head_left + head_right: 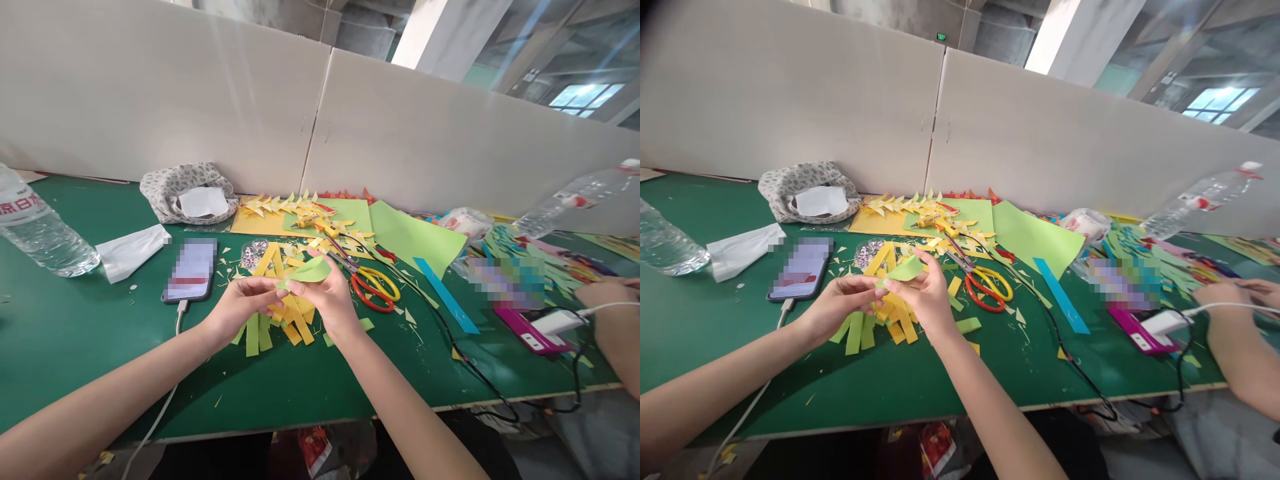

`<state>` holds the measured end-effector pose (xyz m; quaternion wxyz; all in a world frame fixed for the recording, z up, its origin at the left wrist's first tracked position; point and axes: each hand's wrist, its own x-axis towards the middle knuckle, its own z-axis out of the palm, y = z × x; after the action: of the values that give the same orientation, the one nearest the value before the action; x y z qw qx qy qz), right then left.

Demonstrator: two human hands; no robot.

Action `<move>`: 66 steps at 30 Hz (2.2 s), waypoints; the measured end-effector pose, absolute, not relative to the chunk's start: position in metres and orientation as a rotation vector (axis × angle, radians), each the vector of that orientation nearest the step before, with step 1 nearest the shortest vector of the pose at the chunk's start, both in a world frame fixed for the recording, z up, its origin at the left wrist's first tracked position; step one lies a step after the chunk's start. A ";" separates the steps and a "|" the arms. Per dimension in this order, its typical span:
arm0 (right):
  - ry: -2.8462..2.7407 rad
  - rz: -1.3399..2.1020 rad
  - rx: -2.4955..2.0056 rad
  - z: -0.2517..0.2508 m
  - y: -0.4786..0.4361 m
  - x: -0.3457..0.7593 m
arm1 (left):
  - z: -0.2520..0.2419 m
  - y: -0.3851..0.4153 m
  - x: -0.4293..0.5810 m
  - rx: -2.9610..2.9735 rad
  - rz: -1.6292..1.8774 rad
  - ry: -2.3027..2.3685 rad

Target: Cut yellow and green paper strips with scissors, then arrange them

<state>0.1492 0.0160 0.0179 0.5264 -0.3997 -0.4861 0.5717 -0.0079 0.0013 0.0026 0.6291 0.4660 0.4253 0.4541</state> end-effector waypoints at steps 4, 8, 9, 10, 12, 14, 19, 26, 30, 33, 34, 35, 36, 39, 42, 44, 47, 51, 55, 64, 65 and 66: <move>-1.168 1.266 -1.024 0.013 0.016 0.149 | 0.006 -0.001 -0.007 1.134 1.068 1.045; -1.140 1.283 -1.013 0.013 0.015 0.148 | 0.006 -0.002 -0.007 1.181 1.076 1.084; -1.136 1.288 -1.009 0.014 0.014 0.148 | 0.006 -0.001 -0.007 1.184 1.079 1.087; -1.135 1.290 -1.002 0.014 0.014 0.147 | 0.006 -0.001 -0.007 1.185 1.083 1.087; -1.135 1.289 -0.992 0.015 0.014 0.147 | 0.006 -0.001 -0.007 1.188 1.089 1.090; -1.138 1.285 -0.993 0.015 0.014 0.147 | 0.007 -0.001 -0.007 1.193 1.088 1.101; -1.135 1.294 -0.978 0.013 0.015 0.147 | 0.007 -0.001 -0.007 1.193 1.103 1.109; -1.139 1.285 -0.975 0.013 0.015 0.146 | 0.006 -0.001 -0.007 1.165 1.107 1.109; -1.130 1.289 -0.958 0.012 0.016 0.147 | 0.006 0.000 -0.007 1.146 1.104 1.113; -1.134 1.290 -0.958 0.011 0.016 0.147 | 0.006 0.000 -0.007 1.127 1.101 1.104; -1.136 1.290 -0.957 0.011 0.015 0.147 | 0.006 0.000 -0.007 1.123 1.102 1.102; -1.137 1.291 -0.955 0.011 0.015 0.146 | 0.005 0.000 -0.008 1.120 1.103 1.101; -1.136 1.290 -0.957 0.011 0.015 0.146 | 0.005 0.000 -0.008 1.118 1.105 1.101; -1.126 1.252 -0.989 0.012 0.018 0.150 | 0.004 0.001 -0.008 1.115 1.100 1.100; -1.099 1.150 -1.034 0.015 0.023 0.160 | 0.002 0.002 -0.009 1.112 1.090 1.097; -1.085 1.098 -1.049 0.018 0.028 0.170 | 0.002 0.002 -0.010 1.113 1.078 1.094; -1.092 1.049 -1.083 0.022 0.034 0.181 | 0.001 0.003 -0.010 1.106 1.046 1.093; -1.164 1.031 -1.107 0.021 0.037 0.187 | 0.001 0.003 -0.010 1.086 0.994 1.108; -1.198 1.019 -1.108 0.017 0.038 0.186 | -0.001 0.005 -0.010 1.045 0.984 1.106; -1.167 1.213 -1.042 0.008 0.034 0.174 | -0.004 0.006 -0.010 0.939 1.045 1.116; -1.175 1.223 -1.041 0.008 0.034 0.173 | -0.004 0.006 -0.011 0.938 1.042 1.115; -1.186 1.231 -1.044 0.008 0.033 0.171 | -0.005 0.006 -0.011 0.941 1.036 1.114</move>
<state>0.1714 0.0328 0.0082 0.5390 -0.4392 -0.4987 0.5176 -0.0106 0.0062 -0.0045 0.6260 0.4101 0.4858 0.4516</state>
